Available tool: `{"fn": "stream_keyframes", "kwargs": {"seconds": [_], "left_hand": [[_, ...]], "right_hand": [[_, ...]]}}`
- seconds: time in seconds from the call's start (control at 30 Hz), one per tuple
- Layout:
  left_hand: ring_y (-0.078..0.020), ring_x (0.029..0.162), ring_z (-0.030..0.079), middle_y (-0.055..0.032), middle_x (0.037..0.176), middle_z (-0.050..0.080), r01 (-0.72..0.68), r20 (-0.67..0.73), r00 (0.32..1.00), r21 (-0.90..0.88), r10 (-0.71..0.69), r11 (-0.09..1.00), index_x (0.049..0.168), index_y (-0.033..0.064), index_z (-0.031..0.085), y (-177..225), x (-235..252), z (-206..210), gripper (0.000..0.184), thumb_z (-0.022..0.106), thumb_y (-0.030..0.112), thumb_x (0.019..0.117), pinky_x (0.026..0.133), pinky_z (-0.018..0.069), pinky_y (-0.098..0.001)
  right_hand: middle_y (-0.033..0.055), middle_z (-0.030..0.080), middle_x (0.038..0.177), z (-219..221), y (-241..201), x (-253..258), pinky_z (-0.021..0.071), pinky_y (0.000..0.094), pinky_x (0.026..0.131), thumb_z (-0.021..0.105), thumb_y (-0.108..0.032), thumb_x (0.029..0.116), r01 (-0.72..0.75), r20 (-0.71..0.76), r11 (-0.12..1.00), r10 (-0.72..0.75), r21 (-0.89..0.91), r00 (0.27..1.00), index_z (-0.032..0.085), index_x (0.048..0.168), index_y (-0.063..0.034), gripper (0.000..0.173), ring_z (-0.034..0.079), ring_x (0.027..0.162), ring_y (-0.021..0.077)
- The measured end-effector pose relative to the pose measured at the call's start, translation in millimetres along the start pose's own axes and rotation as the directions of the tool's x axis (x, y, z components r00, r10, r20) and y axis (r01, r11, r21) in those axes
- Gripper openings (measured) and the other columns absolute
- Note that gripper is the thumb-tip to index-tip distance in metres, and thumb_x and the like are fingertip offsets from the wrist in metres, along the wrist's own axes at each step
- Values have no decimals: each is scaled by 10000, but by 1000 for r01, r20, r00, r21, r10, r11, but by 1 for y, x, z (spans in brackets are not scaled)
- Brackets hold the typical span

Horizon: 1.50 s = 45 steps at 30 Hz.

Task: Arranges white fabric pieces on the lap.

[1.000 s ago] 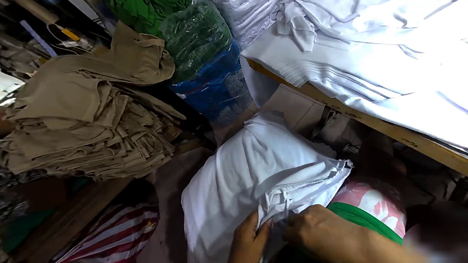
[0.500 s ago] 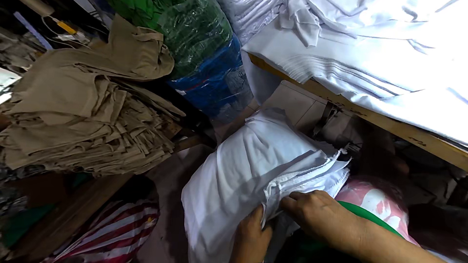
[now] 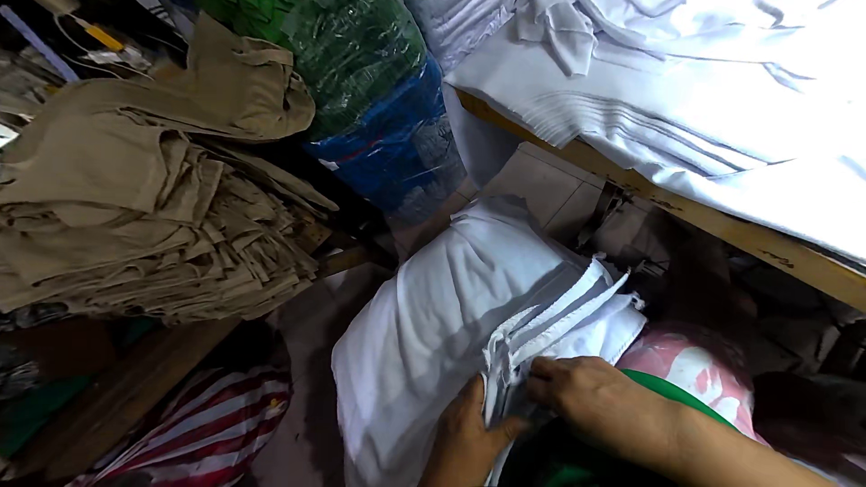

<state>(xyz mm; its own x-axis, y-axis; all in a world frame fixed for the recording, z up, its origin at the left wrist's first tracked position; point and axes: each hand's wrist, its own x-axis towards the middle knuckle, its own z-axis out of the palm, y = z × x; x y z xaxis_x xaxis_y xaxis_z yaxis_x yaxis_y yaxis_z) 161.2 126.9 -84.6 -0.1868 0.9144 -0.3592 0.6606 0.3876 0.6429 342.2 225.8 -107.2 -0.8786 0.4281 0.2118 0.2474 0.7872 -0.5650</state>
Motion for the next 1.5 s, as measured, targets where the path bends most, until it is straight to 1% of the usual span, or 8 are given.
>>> {"fn": "stream_keyframes", "kwargs": {"seconds": [0.07, 0.27, 0.53, 0.77, 0.97, 1.07, 1.23, 1.5], "left_hand": [[-485, 1124, 640, -353, 1190, 643, -3, 65, 998, 126, -5, 992, 1284, -189, 553, 8, 0, 0, 813, 851, 362, 766, 967, 490, -608], [-361, 995, 715, -237, 1017, 727, 14, -77, 997, 92, -7, 996, 1187, -99, 657, 6, 13, -2, 333, 675, 78, 906, 904, 545, -539], [-222, 974, 705, -175, 1022, 729, 29, -95, 995, -63, -35, 998, 1206, -69, 660, -8, 21, -5, 378, 668, 188, 929, 900, 546, -418], [-485, 1185, 609, -346, 1257, 618, 88, 113, 988, 166, -108, 982, 1357, -174, 500, 12, 14, -5, 872, 859, 360, 768, 1009, 463, -611], [-330, 998, 722, -220, 1027, 736, 32, -116, 993, 81, -23, 996, 1235, -84, 655, 3, 26, -4, 377, 689, 96, 905, 907, 552, -520], [-250, 1025, 704, -189, 1057, 730, 89, -75, 993, -34, -92, 995, 1261, -65, 643, -1, 31, -10, 405, 700, 138, 915, 940, 538, -451], [-201, 1040, 695, -166, 1091, 727, 131, -47, 990, -86, -135, 988, 1295, -44, 626, -5, 32, -8, 449, 700, 184, 917, 952, 530, -405], [-485, 1183, 616, -352, 1256, 620, 133, 41, 988, 248, -147, 960, 1375, -184, 474, 16, 22, 1, 908, 861, 363, 763, 1020, 454, -603]], "right_hand": [[159, 675, 851, -4, 1, 4, 574, 426, 516, 678, 4, 856, -29, -73, 999, 30, 19, 997, 698, 904, -18, 57, 697, 639, 294], [99, 692, 871, 0, 1, 6, 559, 338, 521, 575, -75, 963, 73, -243, 997, -79, -33, 967, 694, 944, -81, 121, 689, 655, 220], [230, 701, 938, 11, 3, -2, 562, 560, 647, 584, 70, 922, -33, 449, 999, 14, 34, 893, 705, 962, 51, 129, 709, 809, 414], [159, 683, 841, -2, 7, 6, 583, 442, 555, 658, 1, 888, -46, -62, 992, 53, 114, 997, 696, 879, -13, 41, 707, 676, 303], [103, 705, 884, 6, 6, 9, 574, 338, 550, 568, -39, 956, 64, -239, 998, -63, -4, 969, 703, 944, -67, 138, 707, 689, 224], [104, 706, 855, 8, 2, 3, 561, 376, 509, 600, -46, 942, 172, -101, 984, -165, 56, 981, 715, 930, -68, 118, 691, 633, 240], [258, 695, 950, 11, 8, 1, 552, 605, 702, 563, 81, 932, -115, 486, 991, 72, 60, 871, 681, 999, 73, 136, 703, 865, 452], [144, 687, 827, -1, 13, 11, 583, 424, 564, 647, 26, 881, -30, -47, 998, 33, 51, 998, 713, 871, -15, 79, 708, 684, 287]]}}
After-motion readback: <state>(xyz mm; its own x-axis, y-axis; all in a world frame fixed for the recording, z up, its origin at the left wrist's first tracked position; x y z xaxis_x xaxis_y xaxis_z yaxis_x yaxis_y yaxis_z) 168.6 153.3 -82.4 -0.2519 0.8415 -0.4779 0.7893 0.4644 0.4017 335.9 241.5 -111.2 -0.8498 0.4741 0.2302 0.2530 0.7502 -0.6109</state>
